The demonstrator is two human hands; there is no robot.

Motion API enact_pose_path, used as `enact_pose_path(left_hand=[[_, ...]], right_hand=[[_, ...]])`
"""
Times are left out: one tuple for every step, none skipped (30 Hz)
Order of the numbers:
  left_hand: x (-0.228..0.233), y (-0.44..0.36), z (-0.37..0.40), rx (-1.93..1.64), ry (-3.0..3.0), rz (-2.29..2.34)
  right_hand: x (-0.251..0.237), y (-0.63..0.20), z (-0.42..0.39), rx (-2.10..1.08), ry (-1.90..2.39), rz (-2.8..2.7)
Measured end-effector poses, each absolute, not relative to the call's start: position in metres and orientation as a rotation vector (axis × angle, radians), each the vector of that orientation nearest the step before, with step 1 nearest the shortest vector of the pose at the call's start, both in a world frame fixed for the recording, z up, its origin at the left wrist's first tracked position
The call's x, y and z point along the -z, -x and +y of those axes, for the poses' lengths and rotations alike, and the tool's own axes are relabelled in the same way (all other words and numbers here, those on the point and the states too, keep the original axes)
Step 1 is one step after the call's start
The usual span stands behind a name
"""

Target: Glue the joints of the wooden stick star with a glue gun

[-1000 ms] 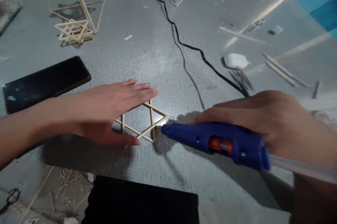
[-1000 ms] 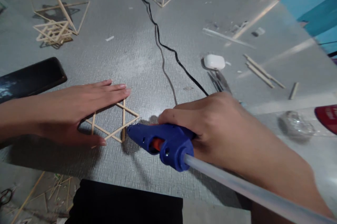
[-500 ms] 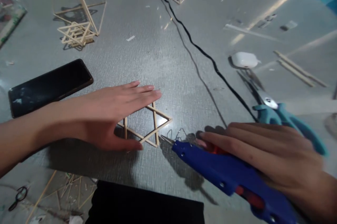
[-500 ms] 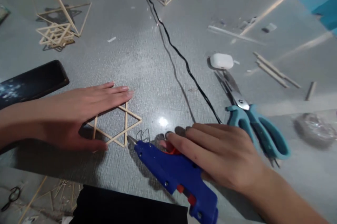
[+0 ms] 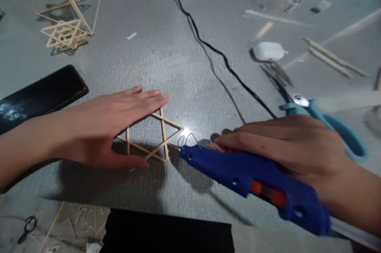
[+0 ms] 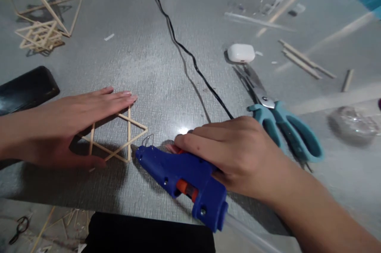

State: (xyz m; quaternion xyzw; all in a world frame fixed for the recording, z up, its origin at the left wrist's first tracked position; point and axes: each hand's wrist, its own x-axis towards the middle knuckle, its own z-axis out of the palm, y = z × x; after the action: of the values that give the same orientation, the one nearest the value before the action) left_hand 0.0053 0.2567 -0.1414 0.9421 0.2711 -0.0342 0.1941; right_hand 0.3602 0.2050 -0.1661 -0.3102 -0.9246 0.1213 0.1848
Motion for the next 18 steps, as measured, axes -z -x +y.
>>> enact_pose_path(left_hand=[[0.141,-0.006,0.257,0.093,-2.647,0.758],[0.141,-0.006,0.257,0.091,-2.653,0.758],[0.141,-0.006,0.257,0.091,-2.658,0.758],[0.141,-0.006,0.257,0.094,-2.66,0.76],[0.141,-0.006,0.256,0.098,-2.659,0.764],[0.14,-0.006,0.256,0.105,-2.656,0.772],[0.14,-0.006,0.256,0.115,-2.652,0.78],[0.14,-0.006,0.256,0.122,-2.65,0.785],[0.141,-0.006,0.256,0.129,-2.651,0.788],[0.141,-0.006,0.256,0.132,-2.655,0.787],[0.141,-0.006,0.256,0.128,-2.658,0.785],[0.141,-0.006,0.256,0.123,-2.659,0.783],[0.142,-0.006,0.256,0.116,-2.657,0.781],[0.142,-0.007,0.256,0.11,-2.652,0.779],[0.142,-0.007,0.256,0.108,-2.648,0.778],[0.142,-0.007,0.256,0.106,-2.644,0.777],[0.142,-0.008,0.256,0.108,-2.643,0.777],[0.142,-0.008,0.256,0.112,-2.642,0.778]], right_hand=[[0.165,-0.359,0.205,-0.333,0.843,-2.595],[0.163,-0.358,0.205,-0.321,0.807,-2.581],[0.162,-0.358,0.206,-0.307,0.771,-2.574],[0.161,-0.357,0.206,-0.297,0.761,-2.583],[0.159,-0.357,0.206,-0.296,0.763,-2.595],[0.158,-0.356,0.206,-0.3,0.771,-2.603],[0.157,-0.356,0.206,-0.305,0.786,-2.61],[0.156,-0.355,0.206,-0.308,0.795,-2.613],[0.155,-0.355,0.207,-0.311,0.802,-2.616],[0.154,-0.354,0.207,-0.312,0.805,-2.617],[0.153,-0.354,0.207,-0.311,0.806,-2.618],[0.153,-0.354,0.207,-0.313,0.805,-2.617],[0.152,-0.354,0.207,-0.322,0.801,-2.617],[0.152,-0.354,0.207,-0.327,0.802,-2.617],[0.152,-0.354,0.207,-0.328,0.804,-2.615],[0.153,-0.354,0.207,-0.326,0.806,-2.61],[0.154,-0.354,0.206,-0.324,0.807,-2.604],[0.155,-0.354,0.206,-0.324,0.805,-2.599]])
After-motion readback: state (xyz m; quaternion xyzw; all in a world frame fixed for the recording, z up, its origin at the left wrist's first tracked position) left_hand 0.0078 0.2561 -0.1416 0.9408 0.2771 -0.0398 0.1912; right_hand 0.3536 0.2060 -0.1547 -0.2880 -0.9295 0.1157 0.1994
